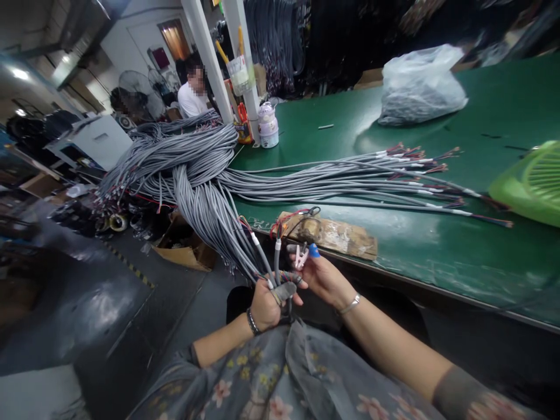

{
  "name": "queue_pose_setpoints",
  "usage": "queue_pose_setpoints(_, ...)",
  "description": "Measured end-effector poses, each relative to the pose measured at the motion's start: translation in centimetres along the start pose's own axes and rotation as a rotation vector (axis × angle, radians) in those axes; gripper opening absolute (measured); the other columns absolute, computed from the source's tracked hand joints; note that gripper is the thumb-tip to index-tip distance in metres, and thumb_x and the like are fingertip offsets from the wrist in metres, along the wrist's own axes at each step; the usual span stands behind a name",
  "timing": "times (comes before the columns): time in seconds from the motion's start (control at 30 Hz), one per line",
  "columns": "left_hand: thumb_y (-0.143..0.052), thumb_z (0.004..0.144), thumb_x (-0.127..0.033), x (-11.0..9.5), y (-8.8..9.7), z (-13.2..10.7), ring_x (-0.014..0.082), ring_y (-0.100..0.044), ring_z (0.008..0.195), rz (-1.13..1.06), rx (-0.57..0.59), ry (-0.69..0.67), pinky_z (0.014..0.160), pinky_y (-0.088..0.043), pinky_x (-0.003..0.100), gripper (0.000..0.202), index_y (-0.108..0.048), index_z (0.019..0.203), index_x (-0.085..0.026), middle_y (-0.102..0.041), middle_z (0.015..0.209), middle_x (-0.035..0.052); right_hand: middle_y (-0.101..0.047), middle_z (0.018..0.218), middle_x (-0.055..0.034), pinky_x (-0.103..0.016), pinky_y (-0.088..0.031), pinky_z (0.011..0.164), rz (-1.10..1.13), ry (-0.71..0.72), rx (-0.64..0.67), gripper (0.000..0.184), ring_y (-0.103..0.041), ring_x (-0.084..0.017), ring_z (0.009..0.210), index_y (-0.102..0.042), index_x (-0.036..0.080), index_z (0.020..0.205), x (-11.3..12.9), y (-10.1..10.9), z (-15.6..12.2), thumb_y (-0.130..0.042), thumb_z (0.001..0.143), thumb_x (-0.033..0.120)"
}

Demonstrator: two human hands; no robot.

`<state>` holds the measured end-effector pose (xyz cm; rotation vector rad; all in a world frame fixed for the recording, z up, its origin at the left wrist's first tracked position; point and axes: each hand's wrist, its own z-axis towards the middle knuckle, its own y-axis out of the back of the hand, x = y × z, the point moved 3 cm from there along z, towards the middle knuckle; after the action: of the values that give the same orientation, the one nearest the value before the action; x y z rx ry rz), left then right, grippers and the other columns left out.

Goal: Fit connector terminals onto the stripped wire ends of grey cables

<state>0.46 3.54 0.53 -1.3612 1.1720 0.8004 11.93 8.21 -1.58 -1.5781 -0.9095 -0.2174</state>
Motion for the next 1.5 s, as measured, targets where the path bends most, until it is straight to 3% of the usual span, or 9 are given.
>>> queue_pose_setpoints(0.3, -0.074, 0.061, -0.044, 0.0, -0.2, 0.4, 0.0078, -0.048, 0.036, 0.002, 0.01, 0.021, 0.038, -0.023, 0.02, 0.034, -0.07, 0.069, -0.011, -0.07, 0.063, 0.009, -0.062, 0.06, 0.0013, -0.02, -0.033, 0.03, 0.085, 0.043, -0.126, 0.036, -0.05, -0.009, 0.044, -0.066, 0.016, 0.068, -0.2, -0.4, 0.4, -0.079, 0.059, 0.048)
queue_pose_setpoints(0.5, -0.076, 0.059, -0.042, 0.0, 0.2, 0.1, 0.0075, -0.047, 0.034, -0.073, -0.035, 0.024, 0.036, -0.024, 0.019, 0.033, -0.07, 0.068, -0.011, -0.067, 0.054, 0.0056, -0.064, 0.063, 0.0011, -0.02, -0.042, 0.038, 0.112, -0.038, -0.075, 0.04, -0.053, -0.01, 0.049, -0.067, 0.019, 0.078, -0.6, 0.0, -0.1, -0.069, 0.067, 0.057)
queue_pose_setpoints(0.63, -0.077, 0.058, -0.041, 0.0, 1.0, -0.3, 0.0079, -0.048, 0.034, -0.141, -0.062, 0.034, 0.034, -0.024, 0.018, 0.032, -0.068, 0.067, -0.011, -0.064, 0.049, 0.0042, -0.066, 0.065, 0.0005, -0.019, -0.048, 0.048, 0.148, -0.094, -0.117, 0.035, -0.057, -0.009, 0.054, -0.067, 0.02, 0.071, -0.9, 1.3, -0.6, -0.069, 0.07, 0.055)
queue_pose_setpoints(0.77, -0.078, 0.057, -0.039, 0.3, 1.9, -0.3, 0.0088, -0.055, 0.038, -0.201, -0.134, 0.045, 0.033, -0.019, 0.016, 0.04, -0.068, 0.086, -0.012, -0.071, 0.066, 0.0072, -0.066, 0.064, -0.0001, -0.018, -0.048, 0.05, 0.144, -0.142, -0.185, 0.027, -0.058, -0.009, 0.055, -0.067, 0.019, 0.066, -1.5, 2.9, -1.2, -0.073, 0.07, 0.046)
queue_pose_setpoints(0.87, -0.077, 0.059, -0.036, 0.6, 2.1, -0.3, 0.0091, -0.056, 0.038, -0.221, -0.148, 0.063, 0.032, -0.016, 0.016, 0.049, -0.064, 0.099, -0.012, -0.071, 0.068, 0.007, -0.066, 0.065, 0.0003, -0.019, -0.049, 0.05, 0.127, -0.148, -0.179, 0.022, -0.057, -0.009, 0.054, -0.068, 0.02, 0.068, -1.8, 3.9, -1.6, -0.075, 0.069, 0.042)
queue_pose_setpoints(1.0, -0.077, 0.059, -0.034, 0.9, 2.1, -0.3, 0.0074, -0.054, 0.036, -0.232, -0.126, 0.068, 0.032, -0.014, 0.016, 0.044, -0.062, 0.093, -0.011, -0.07, 0.068, 0.0066, -0.066, 0.066, 0.0001, -0.02, -0.049, 0.051, 0.096, -0.143, -0.176, 0.022, -0.057, -0.01, 0.055, -0.068, 0.02, 0.069, -1.9, 4.5, -2.0, -0.077, 0.066, 0.041)
queue_pose_setpoints(1.3, -0.082, 0.053, -0.03, 0.8, 1.6, -0.5, 0.0124, -0.062, 0.053, -0.248, -0.153, 0.11, 0.036, -0.021, 0.016, 0.053, -0.061, 0.098, -0.013, -0.071, 0.079, 0.0081, -0.062, 0.065, -0.0017, -0.025, -0.048, 0.051, -0.049, -0.048, -0.193, 0.024, -0.053, -0.012, 0.055, -0.07, 0.019, 0.072, -0.9, 4.0, -3.3, -0.077, 0.063, 0.04)
queue_pose_setpoints(1.4, -0.084, 0.051, -0.031, 0.8, 1.0, -0.7, 0.0132, -0.062, 0.062, -0.219, -0.102, 0.095, 0.043, -0.03, 0.018, 0.051, -0.065, 0.096, -0.013, -0.071, 0.084, 0.0087, -0.06, 0.064, -0.0004, -0.024, -0.043, 0.049, -0.189, 0.085, -0.23, 0.026, -0.048, -0.012, 0.053, -0.071, 0.02, 0.075, 0.3, 3.6, -4.5, -0.077, 0.061, 0.041)
queue_pose_setpoints(1.5, -0.08, 0.058, -0.04, 0.8, 0.6, -1.1, 0.0138, -0.061, 0.067, -0.133, -0.011, 0.057, 0.051, -0.036, 0.021, 0.047, -0.068, 0.095, -0.014, -0.071, 0.088, 0.0095, -0.059, 0.064, -0.0004, -0.024, -0.041, 0.049, -0.406, 0.191, -0.249, 0.025, -0.046, -0.012, 0.054, -0.071, 0.022, 0.076, 1.5, 2.8, -6.1, -0.075, 0.063, 0.042)
